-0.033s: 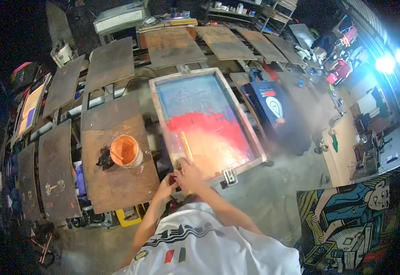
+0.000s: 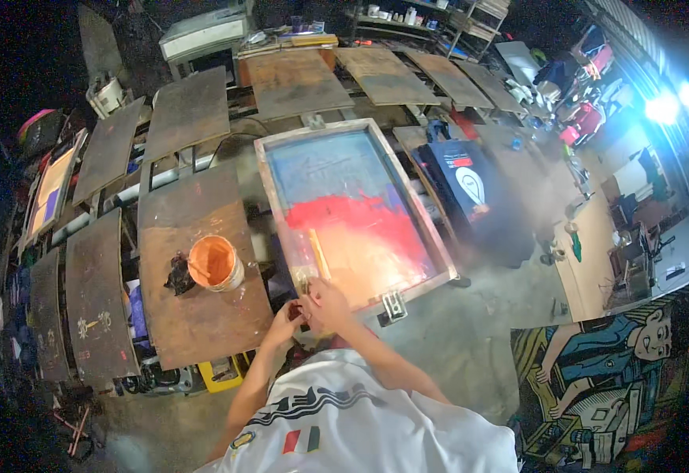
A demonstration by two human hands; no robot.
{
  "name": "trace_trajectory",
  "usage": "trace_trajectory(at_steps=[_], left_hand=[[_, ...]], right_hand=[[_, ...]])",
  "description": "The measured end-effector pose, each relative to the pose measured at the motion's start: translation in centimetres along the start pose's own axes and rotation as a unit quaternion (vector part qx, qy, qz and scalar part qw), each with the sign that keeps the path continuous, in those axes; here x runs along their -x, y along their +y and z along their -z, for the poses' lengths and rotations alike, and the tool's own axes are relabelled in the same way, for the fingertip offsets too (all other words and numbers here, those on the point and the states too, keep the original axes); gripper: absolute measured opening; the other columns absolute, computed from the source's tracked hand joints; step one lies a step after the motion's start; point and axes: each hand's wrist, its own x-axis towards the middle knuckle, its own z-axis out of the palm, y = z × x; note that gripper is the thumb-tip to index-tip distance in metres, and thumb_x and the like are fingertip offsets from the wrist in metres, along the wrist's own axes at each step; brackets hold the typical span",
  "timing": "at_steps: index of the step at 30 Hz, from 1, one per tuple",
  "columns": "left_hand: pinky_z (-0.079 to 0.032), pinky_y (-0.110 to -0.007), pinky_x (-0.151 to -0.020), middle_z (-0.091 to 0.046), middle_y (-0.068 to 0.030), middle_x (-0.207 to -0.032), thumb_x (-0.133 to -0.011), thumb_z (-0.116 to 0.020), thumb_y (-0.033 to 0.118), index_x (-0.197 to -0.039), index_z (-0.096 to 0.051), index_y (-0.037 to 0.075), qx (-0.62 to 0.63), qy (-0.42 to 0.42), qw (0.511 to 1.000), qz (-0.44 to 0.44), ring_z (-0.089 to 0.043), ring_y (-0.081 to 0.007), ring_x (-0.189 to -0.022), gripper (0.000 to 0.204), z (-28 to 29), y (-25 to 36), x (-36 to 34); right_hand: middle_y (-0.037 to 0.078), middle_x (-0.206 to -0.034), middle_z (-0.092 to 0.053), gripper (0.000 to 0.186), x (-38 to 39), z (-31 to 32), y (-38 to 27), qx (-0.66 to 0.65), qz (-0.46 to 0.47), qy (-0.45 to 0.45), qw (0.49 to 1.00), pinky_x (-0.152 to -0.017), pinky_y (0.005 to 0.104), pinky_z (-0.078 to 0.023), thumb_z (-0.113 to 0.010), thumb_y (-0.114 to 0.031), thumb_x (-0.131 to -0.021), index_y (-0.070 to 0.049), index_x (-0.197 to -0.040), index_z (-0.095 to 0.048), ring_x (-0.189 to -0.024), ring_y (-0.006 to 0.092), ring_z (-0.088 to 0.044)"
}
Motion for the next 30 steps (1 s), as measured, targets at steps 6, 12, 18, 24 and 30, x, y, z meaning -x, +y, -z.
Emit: trace_trajectory(at_steps=[6, 12, 18, 24, 30], left_hand=[[-0.05, -0.029, -0.085, -0.061, -0.0047, -0.105, -0.091, -0.071, 0.016, -0.126, -0.052, -0.001, -0.048, 0.002, 0.999, 0.007, -0.06, -0.0139, -0.095, 0.044, -0.2, -0.7, -0.9], [-0.051, -0.029, -0.086, -0.064, -0.0077, -0.113, -0.088, -0.075, 0.021, -0.128, -0.055, -0.003, -0.081, 0.056, 0.995, -0.006, -0.061, -0.0143, -0.098, 0.051, -1.9, -1.6, 0.0], [-0.051, -0.03, -0.088, -0.067, -0.0082, -0.115, -0.09, -0.072, 0.022, -0.125, -0.058, -0.004, -0.117, 0.157, 0.979, 0.052, -0.062, -0.0157, -0.101, 0.046, -6.7, 0.7, 1.3], [-0.049, -0.029, -0.091, -0.067, -0.0072, -0.115, -0.094, -0.063, 0.01, -0.125, -0.059, -0.003, -0.154, 0.219, 0.961, 0.07, -0.063, -0.0158, -0.101, 0.034, -6.9, -1.2, 2.0], [-0.05, -0.027, -0.075, -0.067, -0.0007, -0.1, -0.092, -0.065, 0.01, -0.116, -0.064, 0.002, -0.105, 0.285, 0.95, 0.07, -0.06, -0.0098, -0.085, 0.025, -9.2, -0.6, 1.7]], right_hand=[[0.012, -0.096, -0.071, 0.023, 2.0, 6.8, 6.4, -0.244, -0.128, 0.136, 0.952, -0.067, 0.0341, -0.052, -0.068, -0.017, -0.088, -0.001, -0.105, -0.069, -0.075, 0.0224, -0.066], [0.01, -0.092, -0.069, 0.015, 1.9, 10.9, 13.4, -0.207, -0.108, 0.228, 0.945, -0.062, 0.0311, -0.05, -0.067, -0.011, -0.089, -0.001, -0.1, -0.069, -0.074, 0.019, -0.064], [0.012, -0.088, -0.067, 0.018, 4.2, 12.3, 20.8, -0.148, -0.143, 0.321, 0.925, -0.07, 0.0353, -0.05, -0.067, -0.014, -0.087, -0.001, -0.099, -0.069, -0.082, 0.0241, -0.063], [0.018, -0.107, -0.065, 0.037, 6.0, 17.7, 28.1, 0.033, -0.146, 0.344, 0.927, -0.089, 0.0465, -0.046, -0.071, -0.02, -0.083, 0.0, -0.114, -0.063, -0.103, 0.038, -0.058], [0.03, -0.124, -0.058, 0.074, 6.6, 16.6, 36.0, -0.173, -0.125, 0.131, 0.968, -0.097, 0.0498, -0.044, -0.067, -0.04, -0.088, 0.003, -0.142, -0.041, -0.115, 0.0467, -0.055]])
